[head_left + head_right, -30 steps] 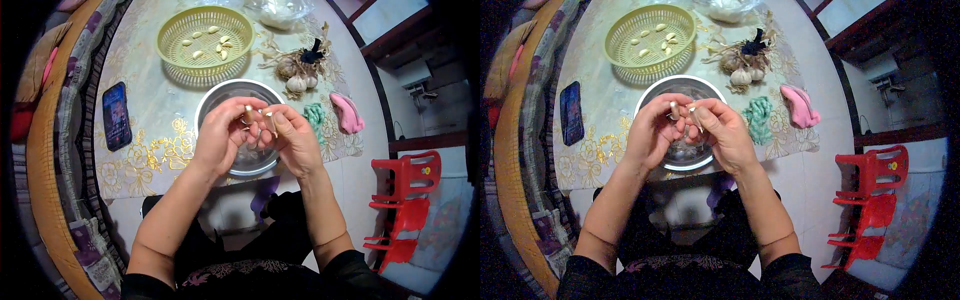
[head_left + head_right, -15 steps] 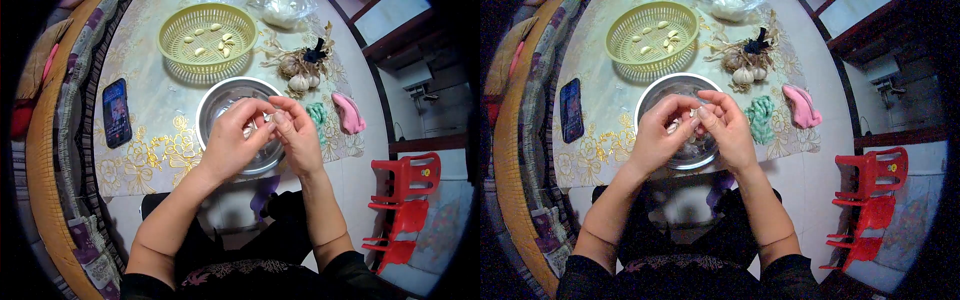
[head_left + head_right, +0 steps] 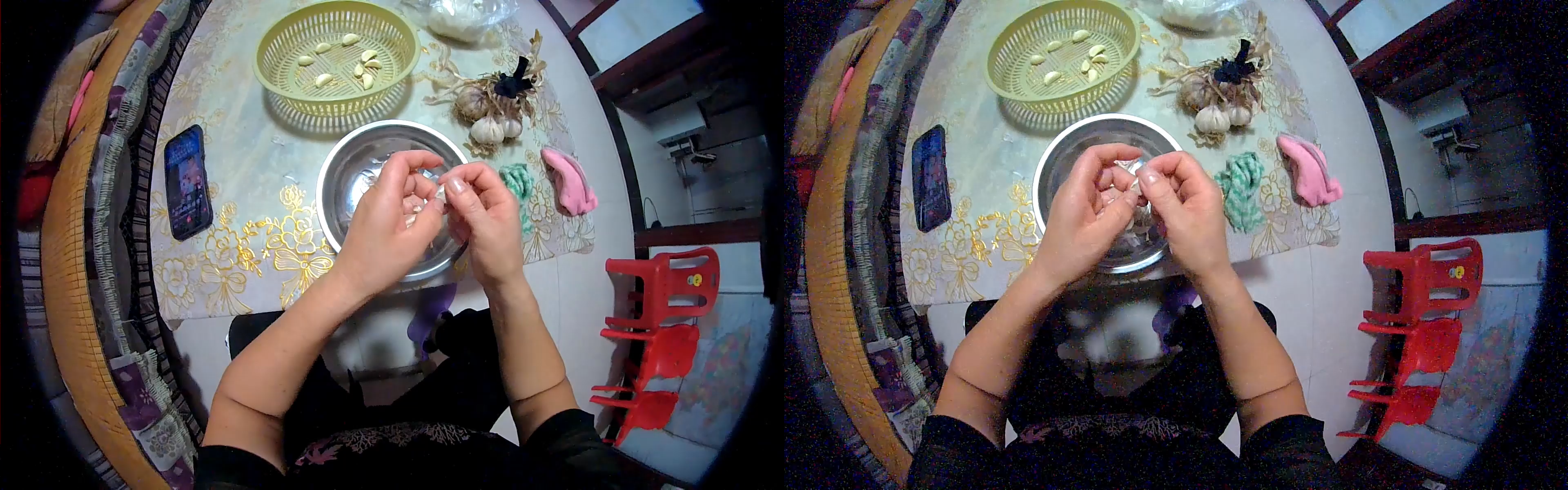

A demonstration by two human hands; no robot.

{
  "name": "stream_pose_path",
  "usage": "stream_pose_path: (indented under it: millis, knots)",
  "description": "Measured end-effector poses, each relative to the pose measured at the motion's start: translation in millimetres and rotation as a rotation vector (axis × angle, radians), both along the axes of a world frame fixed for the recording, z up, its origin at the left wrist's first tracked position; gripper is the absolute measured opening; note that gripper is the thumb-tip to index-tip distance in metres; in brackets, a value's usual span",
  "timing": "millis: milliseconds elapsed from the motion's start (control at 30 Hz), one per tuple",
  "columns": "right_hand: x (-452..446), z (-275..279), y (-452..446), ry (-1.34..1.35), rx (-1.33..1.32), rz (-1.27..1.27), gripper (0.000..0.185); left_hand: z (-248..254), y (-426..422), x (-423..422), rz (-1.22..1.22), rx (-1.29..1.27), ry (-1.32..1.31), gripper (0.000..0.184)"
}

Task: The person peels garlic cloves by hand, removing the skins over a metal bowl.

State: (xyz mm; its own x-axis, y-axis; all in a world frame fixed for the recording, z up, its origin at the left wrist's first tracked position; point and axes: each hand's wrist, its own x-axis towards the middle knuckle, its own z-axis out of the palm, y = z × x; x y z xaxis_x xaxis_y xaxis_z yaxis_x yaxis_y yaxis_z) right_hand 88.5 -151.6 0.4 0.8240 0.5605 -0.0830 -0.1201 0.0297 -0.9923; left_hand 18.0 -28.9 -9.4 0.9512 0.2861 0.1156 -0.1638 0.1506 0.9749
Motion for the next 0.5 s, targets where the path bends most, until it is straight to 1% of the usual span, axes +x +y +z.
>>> stream_pose_path:
  millis: [100, 167, 200, 300, 367, 400, 467, 500]
  knots:
    - [-4, -3, 4, -0.19, -0.064, -0.042, 0.014, 7, 1, -3, -0.055, -0.028, 0.062, 0.037]
    - [-4, -7, 3, -0.385, -0.133, -0.036, 0.014, 10, 2, -4, -0.076, -0.006, 0.098, 0.039]
    - [-4, -9, 3, -0.483, -0.166, -0.033, 0.015, 6, 3, -4, -0.076, 0.046, 0.094, 0.041]
    - [-9, 0, 4, -0.668, -0.32, -0.035, 0.016, -2, 3, -4, -0.084, 0.202, 0.101, 0.048]
    - [-11, 0, 7, -0.653, -0.298, -0.05, 0.017, 4, 1, -7, -0.103, 0.303, 0.131, 0.053]
    - [-11, 1, 8, -0.647, -0.288, -0.058, 0.018, 3, 0, -6, -0.084, 0.381, 0.104, 0.054]
    - [-8, 2, 6, -0.493, -0.257, -0.014, 0.018, 1, -1, -6, -0.047, 0.537, 0.049, 0.055]
    - [-7, 2, 5, -0.417, -0.241, 0.008, 0.018, 1, -1, -6, -0.058, 0.537, 0.069, 0.055]
